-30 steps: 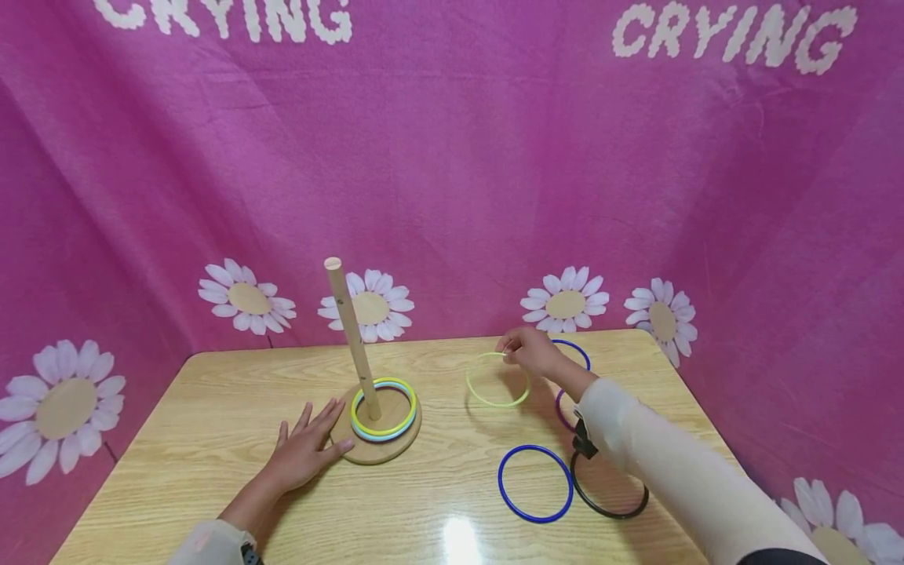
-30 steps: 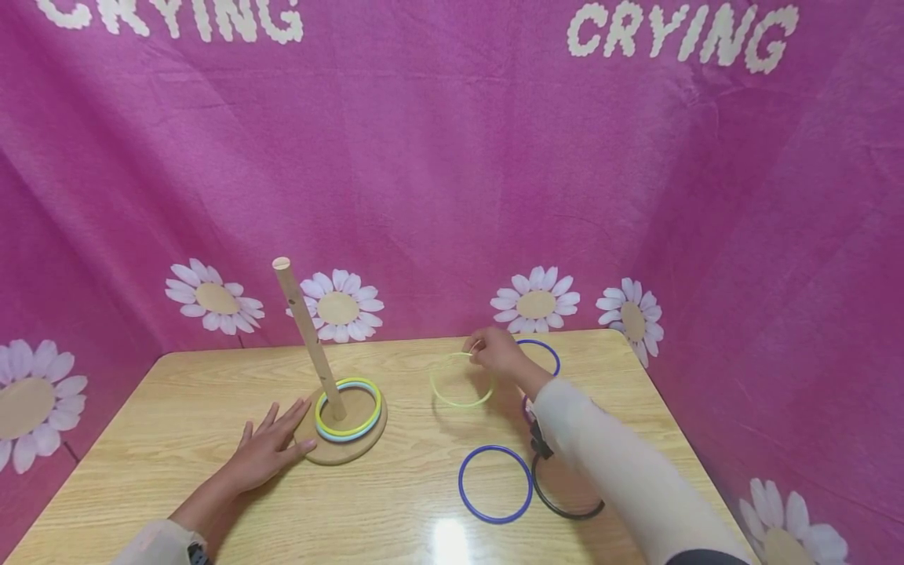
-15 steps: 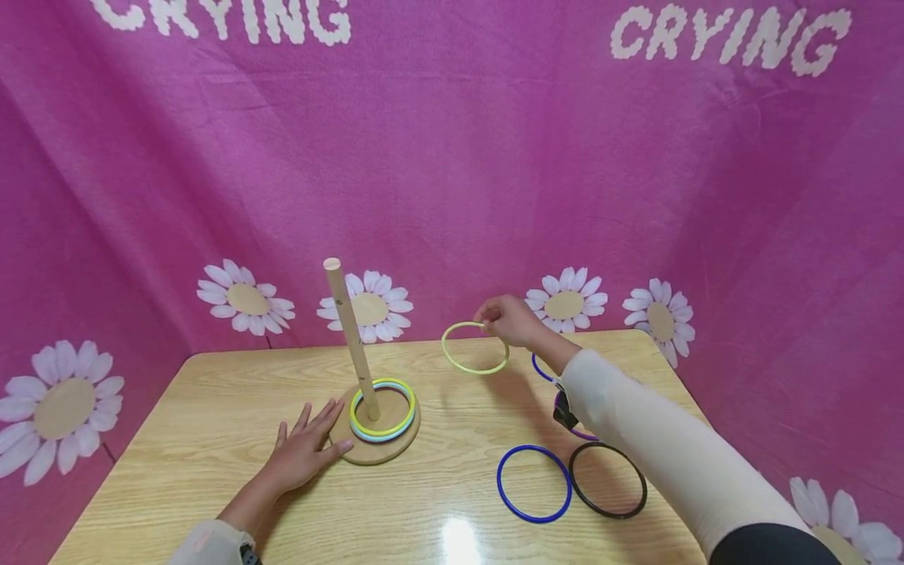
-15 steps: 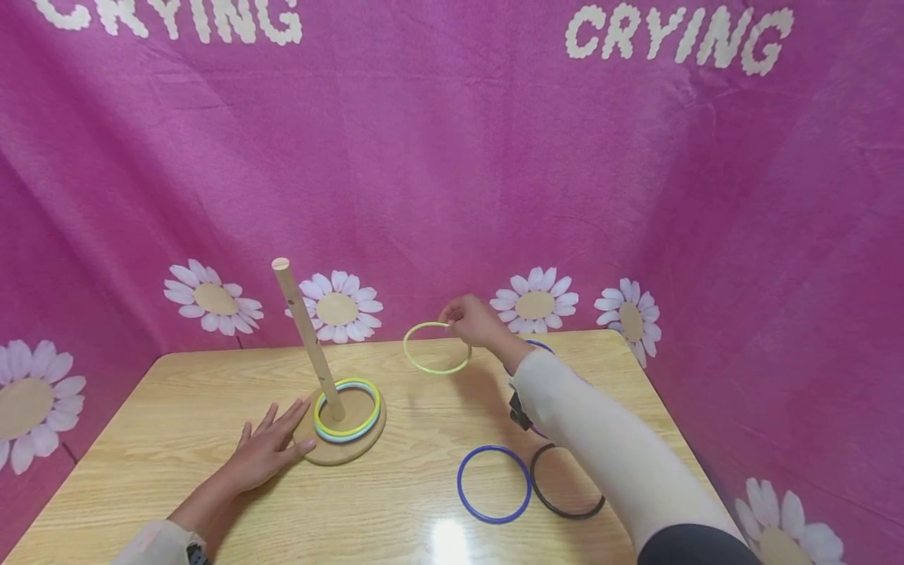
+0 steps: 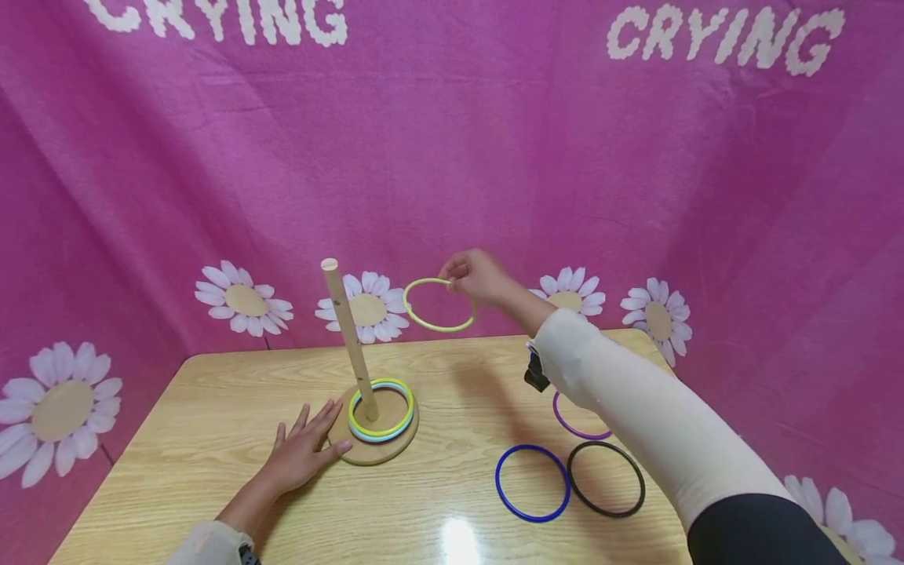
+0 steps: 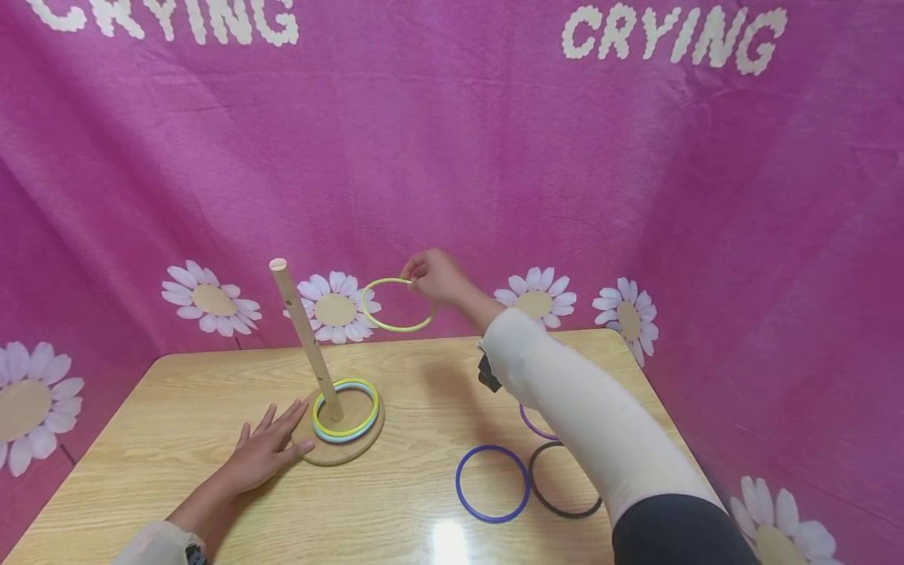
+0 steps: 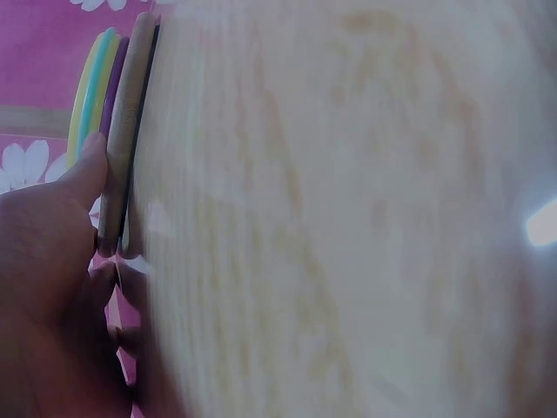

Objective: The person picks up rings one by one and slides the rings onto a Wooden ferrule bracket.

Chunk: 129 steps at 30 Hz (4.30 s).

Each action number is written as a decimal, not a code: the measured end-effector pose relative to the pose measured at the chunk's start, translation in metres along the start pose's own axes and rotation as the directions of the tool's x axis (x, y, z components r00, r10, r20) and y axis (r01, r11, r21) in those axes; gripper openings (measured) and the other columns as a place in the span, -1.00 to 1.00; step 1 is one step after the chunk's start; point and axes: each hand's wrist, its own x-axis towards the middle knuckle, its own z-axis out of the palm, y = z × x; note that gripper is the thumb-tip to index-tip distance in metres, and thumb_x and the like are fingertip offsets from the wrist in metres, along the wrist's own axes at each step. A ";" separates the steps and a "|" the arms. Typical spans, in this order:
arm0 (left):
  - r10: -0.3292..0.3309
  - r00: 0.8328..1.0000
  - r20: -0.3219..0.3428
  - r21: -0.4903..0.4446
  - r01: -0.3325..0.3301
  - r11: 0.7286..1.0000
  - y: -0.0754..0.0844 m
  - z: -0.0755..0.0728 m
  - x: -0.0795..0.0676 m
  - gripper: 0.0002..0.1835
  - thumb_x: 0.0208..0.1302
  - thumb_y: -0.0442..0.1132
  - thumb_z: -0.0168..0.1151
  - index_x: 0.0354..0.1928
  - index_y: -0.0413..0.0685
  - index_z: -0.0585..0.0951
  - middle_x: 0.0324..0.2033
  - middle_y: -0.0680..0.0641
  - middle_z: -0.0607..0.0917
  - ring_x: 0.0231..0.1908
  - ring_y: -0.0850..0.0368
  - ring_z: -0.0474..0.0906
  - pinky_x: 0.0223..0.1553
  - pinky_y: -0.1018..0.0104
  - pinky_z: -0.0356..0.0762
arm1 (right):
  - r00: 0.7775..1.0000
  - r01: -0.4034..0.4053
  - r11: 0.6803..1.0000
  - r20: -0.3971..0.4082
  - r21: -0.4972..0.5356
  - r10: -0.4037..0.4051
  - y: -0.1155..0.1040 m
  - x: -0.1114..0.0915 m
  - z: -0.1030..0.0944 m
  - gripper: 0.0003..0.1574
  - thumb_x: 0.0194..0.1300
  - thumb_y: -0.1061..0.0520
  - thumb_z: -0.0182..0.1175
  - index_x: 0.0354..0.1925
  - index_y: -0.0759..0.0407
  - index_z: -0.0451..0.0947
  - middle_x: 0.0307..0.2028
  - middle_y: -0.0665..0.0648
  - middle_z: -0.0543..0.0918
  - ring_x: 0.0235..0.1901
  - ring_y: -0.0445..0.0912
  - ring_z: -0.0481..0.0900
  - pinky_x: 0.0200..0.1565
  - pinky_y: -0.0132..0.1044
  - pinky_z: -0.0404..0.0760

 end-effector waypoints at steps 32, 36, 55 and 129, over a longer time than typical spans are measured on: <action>-0.006 1.000 0.011 0.010 0.006 1.000 0.001 0.000 -0.002 -0.11 0.45 0.31 0.13 0.63 0.03 0.16 0.61 -0.15 0.13 0.57 -0.46 -0.25 0.32 -0.66 -0.45 | 0.993 0.116 0.993 -0.006 0.010 -0.116 -0.126 0.024 0.028 -0.78 0.35 0.44 0.23 -0.07 0.36 0.70 -0.05 0.30 0.77 -0.06 0.08 0.74 -0.14 -0.29 0.71; -0.006 1.000 0.013 0.012 0.006 1.000 0.001 0.000 -0.001 -0.10 0.44 0.31 0.13 0.63 0.02 0.16 0.61 -0.16 0.13 0.57 -0.47 -0.24 0.31 -0.67 -0.44 | 0.997 0.077 0.997 0.009 -0.009 -0.077 -0.115 0.023 0.039 -0.79 0.33 0.44 0.24 -0.11 0.29 0.71 -0.07 0.26 0.78 -0.21 0.03 0.74 -0.30 -0.35 0.68; 0.011 1.000 -0.015 0.009 -0.011 1.000 0.000 0.001 -0.003 -0.12 0.45 0.27 0.15 0.63 0.01 0.16 0.60 -0.16 0.15 0.57 -0.48 -0.22 0.32 -0.66 -0.43 | 0.999 -0.019 0.998 0.044 -0.058 0.021 -0.032 0.006 0.109 -0.83 0.22 0.40 0.30 -0.23 0.28 0.75 -0.26 0.19 0.81 -0.49 -0.26 0.52 -0.50 -0.51 0.44; -0.003 1.000 0.009 -0.008 0.003 1.000 0.001 0.000 0.000 -0.11 0.45 0.28 0.15 0.63 -0.01 0.16 0.59 -0.21 0.15 0.56 -0.51 -0.23 0.32 -0.65 -0.47 | 0.986 -0.168 0.985 0.003 0.042 0.168 0.075 -0.057 0.147 -0.76 0.16 0.22 0.43 -0.17 0.28 0.74 -0.33 0.08 0.75 -0.33 -0.16 0.60 -0.25 -0.32 0.60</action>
